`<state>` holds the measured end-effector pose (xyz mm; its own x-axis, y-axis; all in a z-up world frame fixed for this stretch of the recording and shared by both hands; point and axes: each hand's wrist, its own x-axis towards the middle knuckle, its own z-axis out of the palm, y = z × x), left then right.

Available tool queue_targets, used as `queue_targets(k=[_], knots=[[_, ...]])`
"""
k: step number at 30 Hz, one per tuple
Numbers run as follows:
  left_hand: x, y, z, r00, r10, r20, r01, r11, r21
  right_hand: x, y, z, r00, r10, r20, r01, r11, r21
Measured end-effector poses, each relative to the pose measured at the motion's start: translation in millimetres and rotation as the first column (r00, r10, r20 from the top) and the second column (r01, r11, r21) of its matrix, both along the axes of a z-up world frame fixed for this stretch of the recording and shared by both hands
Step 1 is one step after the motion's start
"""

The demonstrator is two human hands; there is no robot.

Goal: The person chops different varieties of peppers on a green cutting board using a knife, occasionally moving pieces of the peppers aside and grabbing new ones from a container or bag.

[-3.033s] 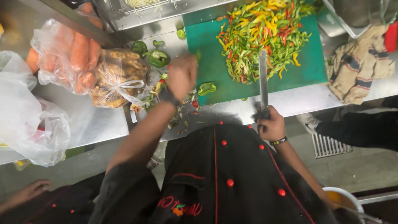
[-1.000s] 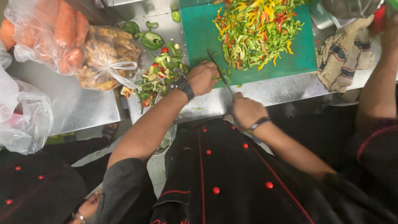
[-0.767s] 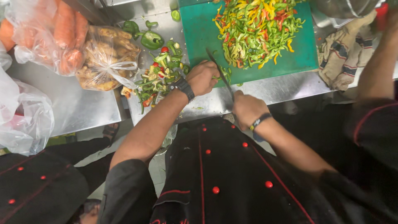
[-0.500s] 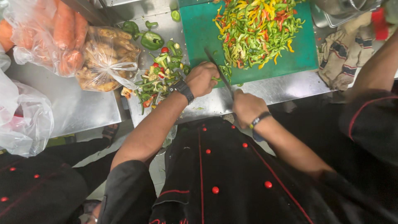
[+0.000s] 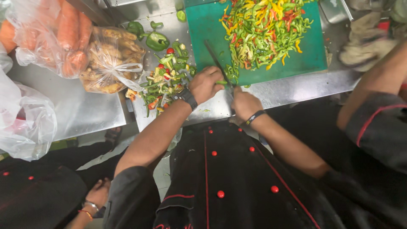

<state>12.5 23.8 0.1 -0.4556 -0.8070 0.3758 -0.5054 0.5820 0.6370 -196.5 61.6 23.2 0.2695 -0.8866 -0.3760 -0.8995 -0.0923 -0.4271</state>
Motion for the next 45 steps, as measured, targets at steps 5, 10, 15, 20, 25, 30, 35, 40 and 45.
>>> queue_targets(k=[5, 10, 15, 20, 25, 30, 35, 40, 45], knots=[[5.3, 12.2, 7.9, 0.999, -0.038, 0.015, 0.038, 0.998, -0.051, 1.5, -6.3, 37.9, 0.991, 0.039, -0.130, -0.040, 0.999, -0.010], [4.9, 1.9, 7.6, 0.989, -0.104, 0.102, 0.107, 0.994, -0.022, -6.0, 0.3, 62.3, 0.954, 0.204, -0.221, -0.189, 0.978, 0.088], [8.9, -5.1, 1.6, 0.986, -0.133, 0.105, 0.137, 0.990, -0.029, 5.0, 14.2, 30.7, 0.974, 0.135, -0.180, -0.135, 0.991, 0.014], [8.5, -6.4, -4.5, 0.986, -0.146, 0.077, 0.151, 0.987, -0.057, -11.7, 2.3, 27.0, 0.951, 0.231, -0.207, -0.206, 0.969, 0.138], [9.6, -6.3, -5.9, 0.988, -0.134, 0.082, 0.139, 0.988, -0.066, 17.3, 4.8, 21.7, 0.986, 0.106, -0.126, -0.106, 0.994, 0.003], [10.6, -3.7, -2.1, 0.992, -0.117, 0.039, 0.118, 0.993, -0.024, 11.5, 7.7, 54.7, 0.946, 0.222, -0.237, -0.167, 0.959, 0.229], [17.1, -3.7, -4.0, 0.993, -0.112, 0.028, 0.113, 0.993, -0.034, 26.9, -0.5, 47.3, 0.976, 0.151, -0.154, -0.131, 0.982, 0.135], [15.8, -0.2, -5.2, 0.995, -0.098, -0.017, 0.097, 0.993, -0.060, 32.0, 7.8, 38.6, 0.987, 0.110, -0.119, -0.095, 0.988, 0.123], [22.3, 1.6, -8.0, 0.994, -0.111, 0.006, 0.112, 0.993, -0.024, 21.6, 7.7, 42.4, 0.972, 0.176, -0.155, -0.154, 0.977, 0.148]])
